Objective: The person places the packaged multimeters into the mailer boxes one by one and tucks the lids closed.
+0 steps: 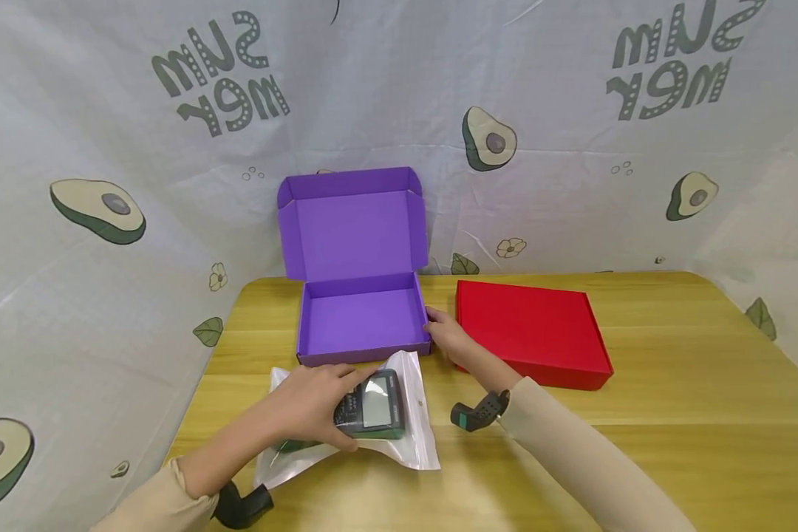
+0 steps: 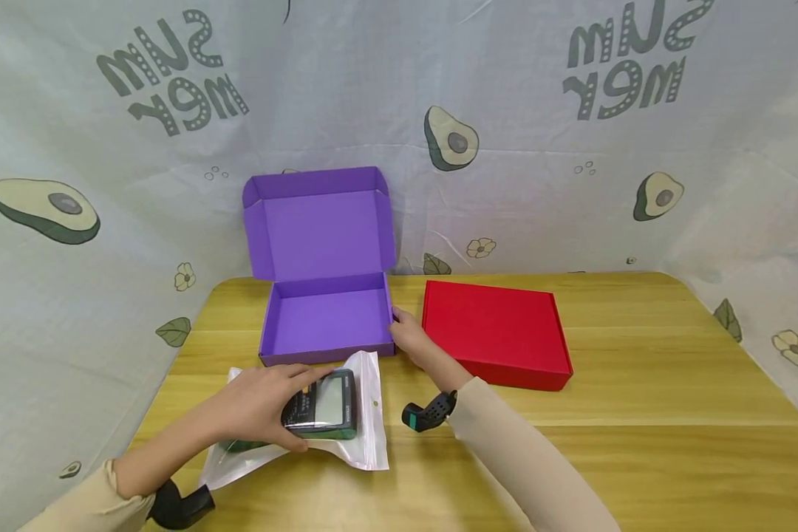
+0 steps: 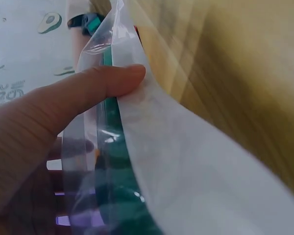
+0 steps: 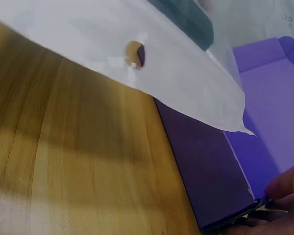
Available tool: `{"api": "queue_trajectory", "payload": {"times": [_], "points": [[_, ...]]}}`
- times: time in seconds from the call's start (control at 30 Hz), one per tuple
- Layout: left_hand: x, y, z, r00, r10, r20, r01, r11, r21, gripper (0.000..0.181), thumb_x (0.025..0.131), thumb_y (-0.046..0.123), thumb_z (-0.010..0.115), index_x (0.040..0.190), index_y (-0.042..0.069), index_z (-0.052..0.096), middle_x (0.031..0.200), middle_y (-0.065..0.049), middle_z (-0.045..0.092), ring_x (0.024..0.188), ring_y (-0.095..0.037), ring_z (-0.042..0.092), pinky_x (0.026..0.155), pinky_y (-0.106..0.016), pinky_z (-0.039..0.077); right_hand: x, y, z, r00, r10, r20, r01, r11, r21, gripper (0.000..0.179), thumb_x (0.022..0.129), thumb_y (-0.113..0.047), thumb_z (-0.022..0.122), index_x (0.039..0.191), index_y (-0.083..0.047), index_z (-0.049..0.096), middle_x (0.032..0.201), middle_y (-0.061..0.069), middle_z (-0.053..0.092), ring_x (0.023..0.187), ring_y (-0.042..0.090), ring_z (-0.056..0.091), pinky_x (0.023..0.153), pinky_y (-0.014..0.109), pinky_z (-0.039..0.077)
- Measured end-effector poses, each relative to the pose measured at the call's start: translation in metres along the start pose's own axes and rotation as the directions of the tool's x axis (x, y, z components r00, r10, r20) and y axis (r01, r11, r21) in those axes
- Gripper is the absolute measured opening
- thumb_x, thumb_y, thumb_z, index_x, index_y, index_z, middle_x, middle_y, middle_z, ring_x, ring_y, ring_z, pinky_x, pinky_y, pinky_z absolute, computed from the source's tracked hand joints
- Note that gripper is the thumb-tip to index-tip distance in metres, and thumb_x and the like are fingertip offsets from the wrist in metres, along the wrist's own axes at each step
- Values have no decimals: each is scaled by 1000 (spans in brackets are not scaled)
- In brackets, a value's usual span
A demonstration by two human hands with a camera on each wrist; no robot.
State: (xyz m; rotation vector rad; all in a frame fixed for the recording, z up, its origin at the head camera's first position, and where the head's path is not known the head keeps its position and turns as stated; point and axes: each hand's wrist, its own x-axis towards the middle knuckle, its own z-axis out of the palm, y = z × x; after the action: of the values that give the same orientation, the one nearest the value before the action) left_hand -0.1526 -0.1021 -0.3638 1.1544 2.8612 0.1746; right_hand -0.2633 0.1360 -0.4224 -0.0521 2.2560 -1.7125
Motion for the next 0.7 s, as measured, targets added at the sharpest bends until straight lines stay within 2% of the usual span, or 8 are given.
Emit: {"api": "queue_trajectory", "payload": {"times": [0.13, 0.27, 0.47, 0.6, 0.7], "points": [[9, -13, -7, 999, -22, 34, 22, 1000, -6, 97, 57, 55, 78, 138, 16, 43, 119, -5, 60, 99, -20, 60, 65, -40, 49, -1, 0, 0, 1000, -8, 2, 8, 1000, 20, 51, 91, 7, 28, 140, 15, 17, 142, 32, 29, 128, 42, 35, 106, 47, 29], [22, -27, -20, 997, -48, 65, 48, 999, 2, 98, 58, 55, 78, 140, 17, 41, 123, -8, 58, 99, -24, 59, 66, -44, 48, 0, 0, 1, 1000, 11, -3, -11, 999, 53, 51, 91, 7, 29, 141, 14, 17, 145, 30, 25, 131, 40, 31, 107, 46, 26], [44, -44, -38, 996, -57, 69, 54, 997, 52, 99, 60, 57, 76, 142, 18, 37, 127, -8, 56, 106, -25, 58, 72, -46, 49, 1, 0, 3, 999, 37, -16, -35, 995, 90, 52, 91, 7, 29, 142, 12, 17, 145, 28, 26, 130, 39, 33, 107, 46, 28], [56, -51, -46, 995, -64, 76, 61, 997, 52, 99, 61, 55, 77, 143, 20, 35, 129, -8, 54, 110, -26, 55, 78, -48, 48, 0, 1, 2, 1000, 28, -9, -27, 995, 96, 52, 91, 7, 28, 142, 13, 16, 142, 30, 29, 128, 40, 35, 106, 48, 29], [64, -56, -48, 993, -80, 88, 76, 996, 49, 97, 62, 53, 78, 144, 21, 34, 128, -6, 55, 108, -24, 56, 77, -48, 48, 0, 1, 3, 999, 36, -9, -35, 995, 96, 52, 92, 6, 28, 142, 11, 16, 141, 30, 31, 127, 40, 36, 106, 48, 30]]}}
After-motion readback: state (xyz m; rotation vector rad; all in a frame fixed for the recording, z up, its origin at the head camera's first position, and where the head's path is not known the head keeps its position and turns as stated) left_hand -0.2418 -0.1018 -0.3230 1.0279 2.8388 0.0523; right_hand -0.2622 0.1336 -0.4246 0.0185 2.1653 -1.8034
